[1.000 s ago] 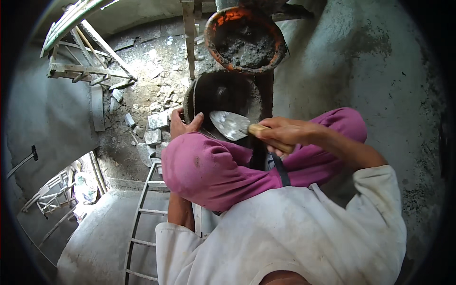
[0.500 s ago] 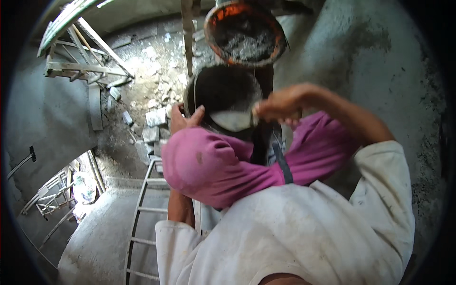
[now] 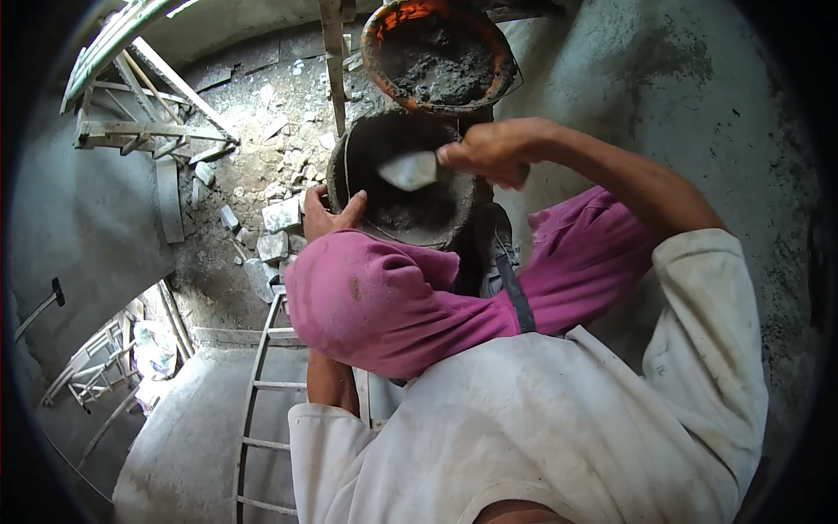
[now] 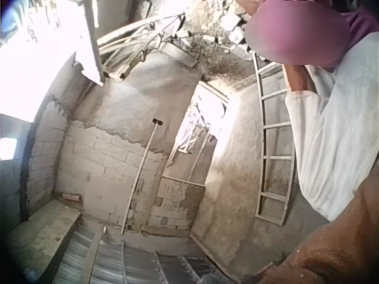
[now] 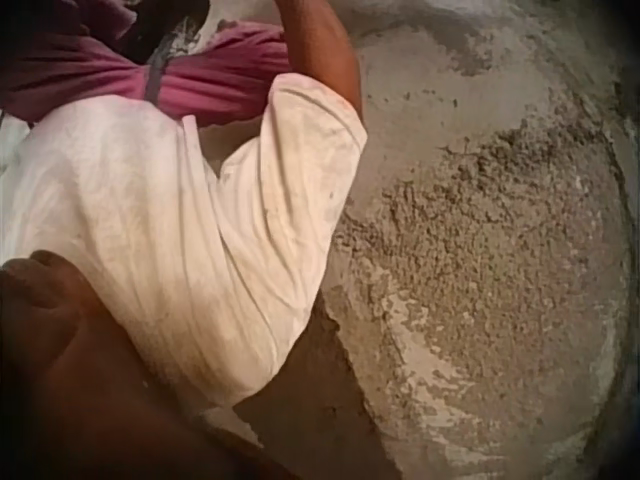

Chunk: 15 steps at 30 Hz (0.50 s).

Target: The person mixes mortar and water in buckets, transfers the mixture into a smaller bucket using a trowel, and applies the mortar onto a wall using the trowel.

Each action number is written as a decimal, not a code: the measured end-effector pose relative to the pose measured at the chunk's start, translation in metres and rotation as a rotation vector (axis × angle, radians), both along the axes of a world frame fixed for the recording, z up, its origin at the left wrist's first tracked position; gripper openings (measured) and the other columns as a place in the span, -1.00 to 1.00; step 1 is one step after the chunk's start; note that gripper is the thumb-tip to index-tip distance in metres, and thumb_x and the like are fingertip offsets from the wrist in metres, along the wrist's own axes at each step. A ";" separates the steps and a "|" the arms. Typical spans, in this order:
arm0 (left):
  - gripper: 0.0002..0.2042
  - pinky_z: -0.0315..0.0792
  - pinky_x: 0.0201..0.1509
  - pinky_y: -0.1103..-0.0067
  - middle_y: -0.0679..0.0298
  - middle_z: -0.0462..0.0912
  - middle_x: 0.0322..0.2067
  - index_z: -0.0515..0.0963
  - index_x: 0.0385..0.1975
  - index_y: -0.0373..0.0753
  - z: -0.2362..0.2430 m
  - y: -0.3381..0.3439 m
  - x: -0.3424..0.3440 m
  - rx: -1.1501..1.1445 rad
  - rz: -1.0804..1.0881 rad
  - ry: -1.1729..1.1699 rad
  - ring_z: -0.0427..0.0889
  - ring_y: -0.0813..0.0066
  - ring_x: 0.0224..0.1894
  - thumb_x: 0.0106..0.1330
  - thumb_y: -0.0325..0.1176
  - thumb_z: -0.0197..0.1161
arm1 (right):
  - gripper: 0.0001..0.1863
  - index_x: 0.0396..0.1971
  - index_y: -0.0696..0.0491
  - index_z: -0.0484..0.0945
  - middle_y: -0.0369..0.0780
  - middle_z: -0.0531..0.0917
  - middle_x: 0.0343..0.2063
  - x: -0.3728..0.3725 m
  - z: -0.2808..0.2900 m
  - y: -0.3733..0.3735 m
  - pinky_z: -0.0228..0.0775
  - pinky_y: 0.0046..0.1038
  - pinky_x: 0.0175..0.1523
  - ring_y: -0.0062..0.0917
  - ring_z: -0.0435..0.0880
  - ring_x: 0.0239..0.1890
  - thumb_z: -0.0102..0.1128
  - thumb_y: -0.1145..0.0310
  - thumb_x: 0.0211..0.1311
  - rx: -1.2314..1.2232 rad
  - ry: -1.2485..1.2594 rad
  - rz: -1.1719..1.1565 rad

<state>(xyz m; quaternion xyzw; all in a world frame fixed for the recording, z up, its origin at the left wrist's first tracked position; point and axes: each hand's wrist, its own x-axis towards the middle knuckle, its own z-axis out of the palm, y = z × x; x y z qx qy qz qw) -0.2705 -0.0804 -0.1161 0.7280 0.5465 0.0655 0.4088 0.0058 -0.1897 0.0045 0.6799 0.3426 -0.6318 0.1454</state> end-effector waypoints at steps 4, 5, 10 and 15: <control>-0.30 0.38 0.07 0.30 -0.07 0.56 -0.09 0.41 -0.03 -0.30 -0.017 -0.002 0.001 -0.156 0.011 -0.021 0.54 0.01 -0.03 -0.08 0.03 0.50 | -0.22 -0.34 0.31 0.52 -0.08 0.63 -0.54 -0.014 -0.079 -0.042 0.55 -0.28 -0.41 -0.29 0.64 -0.56 -0.44 -0.18 0.42 -0.001 0.078 -0.156; -0.30 0.38 0.07 0.30 -0.07 0.56 -0.09 0.41 -0.03 -0.30 -0.009 -0.003 0.005 -0.153 0.010 -0.018 0.54 0.01 -0.03 -0.08 0.03 0.50 | -0.22 -0.36 0.29 0.51 -0.10 0.60 -0.57 -0.025 -0.078 -0.053 0.54 -0.27 -0.43 -0.29 0.60 -0.60 -0.43 -0.20 0.41 -0.064 0.089 -0.305; -0.30 0.36 0.07 0.32 -0.08 0.55 -0.12 0.39 -0.05 -0.37 -0.003 0.002 -0.001 -0.099 0.011 0.042 0.53 0.07 -0.05 -0.06 0.01 0.51 | -0.29 -0.54 0.20 0.47 -0.14 0.50 -0.64 -0.009 -0.037 -0.043 0.45 -0.38 -0.55 -0.42 0.53 -0.63 -0.34 -0.19 0.40 -0.169 0.266 -0.187; -0.29 0.37 0.06 0.33 -0.08 0.55 -0.11 0.39 -0.03 -0.37 0.016 -0.006 0.008 -0.082 -0.024 0.001 0.53 0.07 -0.04 -0.06 0.02 0.49 | -0.24 -0.59 0.22 0.53 -0.14 0.53 -0.68 0.002 -0.057 -0.039 0.51 -0.35 -0.48 -0.40 0.58 -0.61 -0.36 -0.18 0.40 0.009 0.140 -0.354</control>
